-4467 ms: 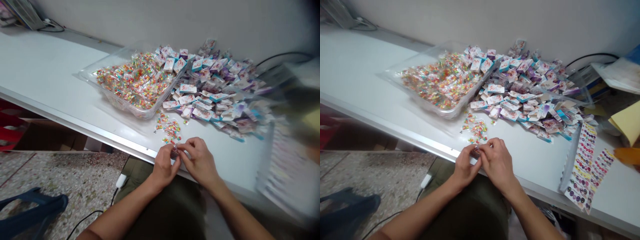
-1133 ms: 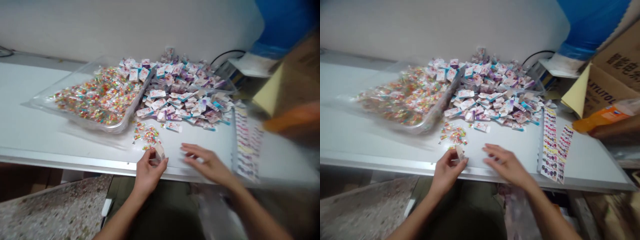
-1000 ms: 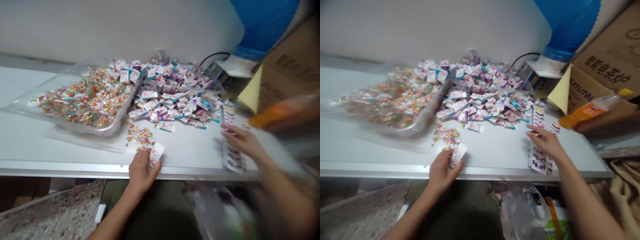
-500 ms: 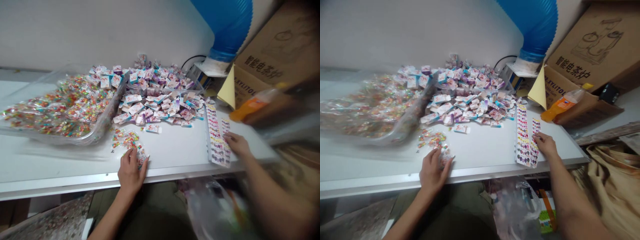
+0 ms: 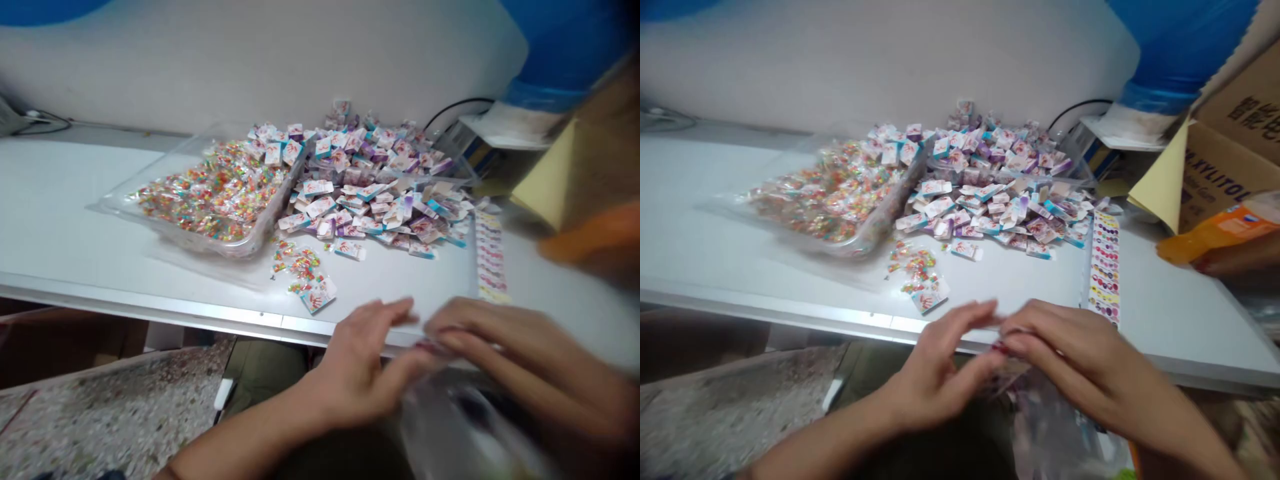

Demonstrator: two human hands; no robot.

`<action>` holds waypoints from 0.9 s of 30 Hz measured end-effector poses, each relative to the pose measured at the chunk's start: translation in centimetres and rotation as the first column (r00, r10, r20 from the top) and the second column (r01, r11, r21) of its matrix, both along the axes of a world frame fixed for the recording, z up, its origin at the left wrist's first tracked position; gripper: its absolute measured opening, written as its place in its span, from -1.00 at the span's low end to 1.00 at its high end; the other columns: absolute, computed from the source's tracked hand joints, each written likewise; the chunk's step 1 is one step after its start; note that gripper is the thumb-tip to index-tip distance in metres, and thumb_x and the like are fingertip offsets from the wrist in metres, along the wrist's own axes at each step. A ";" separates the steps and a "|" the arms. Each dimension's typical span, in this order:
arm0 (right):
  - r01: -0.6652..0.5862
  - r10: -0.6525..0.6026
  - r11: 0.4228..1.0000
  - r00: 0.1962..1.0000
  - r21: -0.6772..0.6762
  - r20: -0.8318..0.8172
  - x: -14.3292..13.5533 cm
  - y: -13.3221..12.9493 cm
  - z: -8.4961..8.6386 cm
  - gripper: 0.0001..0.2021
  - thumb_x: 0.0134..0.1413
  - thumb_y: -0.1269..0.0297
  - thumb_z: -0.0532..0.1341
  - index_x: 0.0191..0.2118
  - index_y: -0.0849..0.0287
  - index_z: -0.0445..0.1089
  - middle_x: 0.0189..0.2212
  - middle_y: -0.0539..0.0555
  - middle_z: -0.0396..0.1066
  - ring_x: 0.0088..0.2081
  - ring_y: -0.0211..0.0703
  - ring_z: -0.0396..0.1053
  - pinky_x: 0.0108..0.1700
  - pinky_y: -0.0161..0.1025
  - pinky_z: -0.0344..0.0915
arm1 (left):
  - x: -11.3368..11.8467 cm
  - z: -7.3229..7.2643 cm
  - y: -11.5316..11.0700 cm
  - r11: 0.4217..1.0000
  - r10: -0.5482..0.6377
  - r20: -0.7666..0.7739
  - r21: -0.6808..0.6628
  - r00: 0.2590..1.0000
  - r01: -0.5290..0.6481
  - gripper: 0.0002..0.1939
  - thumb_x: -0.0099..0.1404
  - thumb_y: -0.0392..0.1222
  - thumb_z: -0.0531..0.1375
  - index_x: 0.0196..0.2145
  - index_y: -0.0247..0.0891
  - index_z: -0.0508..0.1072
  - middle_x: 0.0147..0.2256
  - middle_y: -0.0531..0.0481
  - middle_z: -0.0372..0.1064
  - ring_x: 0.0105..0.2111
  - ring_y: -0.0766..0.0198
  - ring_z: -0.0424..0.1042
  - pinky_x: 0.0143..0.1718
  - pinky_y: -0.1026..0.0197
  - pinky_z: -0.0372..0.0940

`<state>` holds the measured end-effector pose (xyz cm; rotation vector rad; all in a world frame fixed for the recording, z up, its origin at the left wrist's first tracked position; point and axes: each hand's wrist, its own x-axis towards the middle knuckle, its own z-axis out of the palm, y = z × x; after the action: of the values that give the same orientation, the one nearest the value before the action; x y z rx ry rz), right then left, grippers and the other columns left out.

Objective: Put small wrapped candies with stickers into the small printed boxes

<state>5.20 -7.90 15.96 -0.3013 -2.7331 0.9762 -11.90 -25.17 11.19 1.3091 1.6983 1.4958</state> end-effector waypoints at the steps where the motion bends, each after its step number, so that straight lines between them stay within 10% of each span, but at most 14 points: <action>1: -0.084 0.086 0.996 0.995 -0.043 0.053 -2.5 -0.7 -0.4 -0.83 0.26 0.20 0.13 -0.24 0.03 0.46 -0.30 0.05 0.49 -0.28 -0.18 0.45 -0.25 -0.30 0.37 | 0.0 -0.4 0.0 0.997 -0.026 0.162 -0.065 0.987 0.037 -0.68 0.35 0.01 0.12 -0.12 -0.26 0.47 -0.28 -0.08 0.48 -0.26 0.20 0.45 -0.20 0.18 0.33; 6: -0.006 0.007 0.988 1.000 -0.155 0.001 -9.5 -2.0 -4.0 -0.81 0.24 0.17 0.14 -0.26 0.11 0.46 -0.36 0.03 0.48 -0.32 -0.21 0.42 -0.25 -0.30 0.33 | -1.6 -4.0 -1.4 0.966 0.223 0.622 -0.243 0.750 -0.085 -0.64 0.20 0.11 0.24 -0.39 -0.31 0.44 -0.53 0.09 0.32 -0.54 0.41 0.23 -0.50 0.35 0.09; 14: 0.133 -0.031 0.868 0.976 -0.479 0.216 -9.3 -5.4 -7.6 -0.73 0.19 0.05 0.17 -0.26 0.14 0.47 -0.39 0.03 0.51 -0.34 -0.17 0.44 -0.30 -0.26 0.35 | -2.5 -6.9 -2.5 0.934 0.343 0.737 -0.333 0.582 -0.130 -0.68 0.02 0.00 0.34 -0.44 -0.33 0.45 -0.61 0.11 0.29 -0.62 0.43 0.17 -0.53 0.34 0.03; 19: 0.171 -0.155 0.954 0.984 -0.246 0.082 -9.7 -6.3 -10.0 -0.75 0.16 0.10 0.21 -0.12 0.10 0.47 -0.15 0.12 0.47 -0.19 -0.10 0.41 -0.22 -0.20 0.35 | -2.7 -6.5 -2.9 0.969 0.235 0.770 -0.229 0.593 -0.087 -0.83 0.06 -0.18 0.28 -0.39 -0.33 0.48 -0.50 0.05 0.40 -0.52 0.39 0.29 -0.42 0.34 0.13; 27: 0.182 -0.116 0.892 0.977 -0.415 0.180 -10.0 -5.2 -8.1 -0.76 0.18 0.07 0.19 -0.28 0.14 0.46 -0.40 0.02 0.48 -0.33 -0.18 0.41 -0.31 -0.29 0.31 | -2.7 -7.7 -3.5 0.942 0.292 0.730 -0.333 0.618 -0.051 -0.68 0.09 0.01 0.30 -0.44 -0.33 0.42 -0.56 0.06 0.34 -0.58 0.38 0.25 -0.49 0.32 0.10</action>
<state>-4.83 -13.08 7.86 -0.6751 -2.5416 1.5637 -14.56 -28.64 3.53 0.2328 1.3721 1.5230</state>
